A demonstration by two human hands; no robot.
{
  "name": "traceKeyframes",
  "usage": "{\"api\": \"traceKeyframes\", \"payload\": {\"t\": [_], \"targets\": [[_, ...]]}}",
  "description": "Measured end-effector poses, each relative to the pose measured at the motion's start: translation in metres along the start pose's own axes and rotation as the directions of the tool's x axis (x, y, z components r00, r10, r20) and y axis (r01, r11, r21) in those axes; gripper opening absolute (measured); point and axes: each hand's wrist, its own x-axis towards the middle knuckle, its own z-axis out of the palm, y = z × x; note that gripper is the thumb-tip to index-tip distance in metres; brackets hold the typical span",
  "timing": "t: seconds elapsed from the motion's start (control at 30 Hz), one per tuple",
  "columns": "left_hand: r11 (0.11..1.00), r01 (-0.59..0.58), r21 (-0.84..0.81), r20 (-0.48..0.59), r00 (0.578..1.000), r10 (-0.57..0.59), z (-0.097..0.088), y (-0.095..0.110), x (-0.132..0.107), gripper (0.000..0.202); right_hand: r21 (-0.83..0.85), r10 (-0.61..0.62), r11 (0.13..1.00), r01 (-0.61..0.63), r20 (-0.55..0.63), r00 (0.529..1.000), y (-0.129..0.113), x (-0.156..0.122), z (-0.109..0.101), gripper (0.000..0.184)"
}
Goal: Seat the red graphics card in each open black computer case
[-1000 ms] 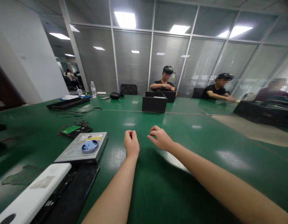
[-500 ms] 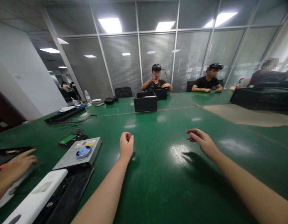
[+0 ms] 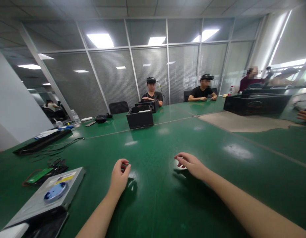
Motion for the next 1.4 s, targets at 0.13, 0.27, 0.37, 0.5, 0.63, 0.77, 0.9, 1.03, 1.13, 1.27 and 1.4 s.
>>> {"api": "traceKeyframes", "payload": {"t": [0.13,0.27,0.37,0.5,0.63,0.77,0.9,1.03,1.13,1.27,1.4], "targets": [[1.0,0.006,0.011,0.004,1.0,-0.006,-0.001,-0.002,0.002,0.021,-0.041,-0.024,0.999,0.022,-0.035,0.999,-0.003,0.0,-0.005,0.04],[1.0,0.0,0.01,0.016,1.0,0.0,0.0,-0.001,0.002,0.022,-0.057,-0.031,0.998,0.028,-0.042,0.999,-0.008,-0.001,-0.005,0.036],[0.999,-0.018,0.029,-0.01,1.0,0.019,-0.001,0.001,0.002,0.022,-0.083,-0.039,0.996,0.034,-0.048,0.998,-0.006,-0.001,-0.004,0.034],[0.998,-0.045,0.052,-0.098,0.994,0.05,-0.004,0.001,0.002,0.023,-0.091,-0.031,0.996,0.026,-0.053,0.998,0.006,0.004,-0.003,0.035],[0.997,-0.053,0.055,-0.104,0.993,0.058,-0.005,-0.005,0.003,0.025,-0.07,-0.024,0.997,0.02,-0.065,0.998,0.015,0.008,-0.003,0.036],[0.997,-0.041,0.062,-0.091,0.995,0.047,-0.005,-0.011,0.005,0.025,-0.04,-0.018,0.999,0.015,-0.069,0.997,0.015,0.007,-0.003,0.036],[0.999,-0.019,0.047,-0.07,0.997,0.022,-0.005,-0.012,0.006,0.025,-0.006,-0.012,1.0,0.011,-0.08,0.997,0.016,0.008,-0.003,0.038],[0.999,-0.017,0.036,-0.054,0.998,0.019,-0.005,-0.008,0.005,0.026,0.123,0.04,0.992,-0.03,-0.08,0.996,0.018,0.012,-0.003,0.041],[0.999,-0.015,0.034,-0.04,0.999,0.016,-0.005,-0.006,0.005,0.027,0.492,0.119,0.867,-0.084,-0.041,0.992,0.016,0.012,-0.003,0.047],[0.999,0.003,0.032,-0.014,1.0,-0.003,-0.004,-0.006,0.005,0.029,0.858,0.123,0.496,-0.136,0.086,0.989,0.008,0.008,-0.008,0.062],[1.0,0.016,0.024,0.015,1.0,-0.016,-0.003,-0.001,0.006,0.031,0.938,0.078,0.299,-0.174,0.158,0.984,0.003,0.004,-0.014,0.073]]}}
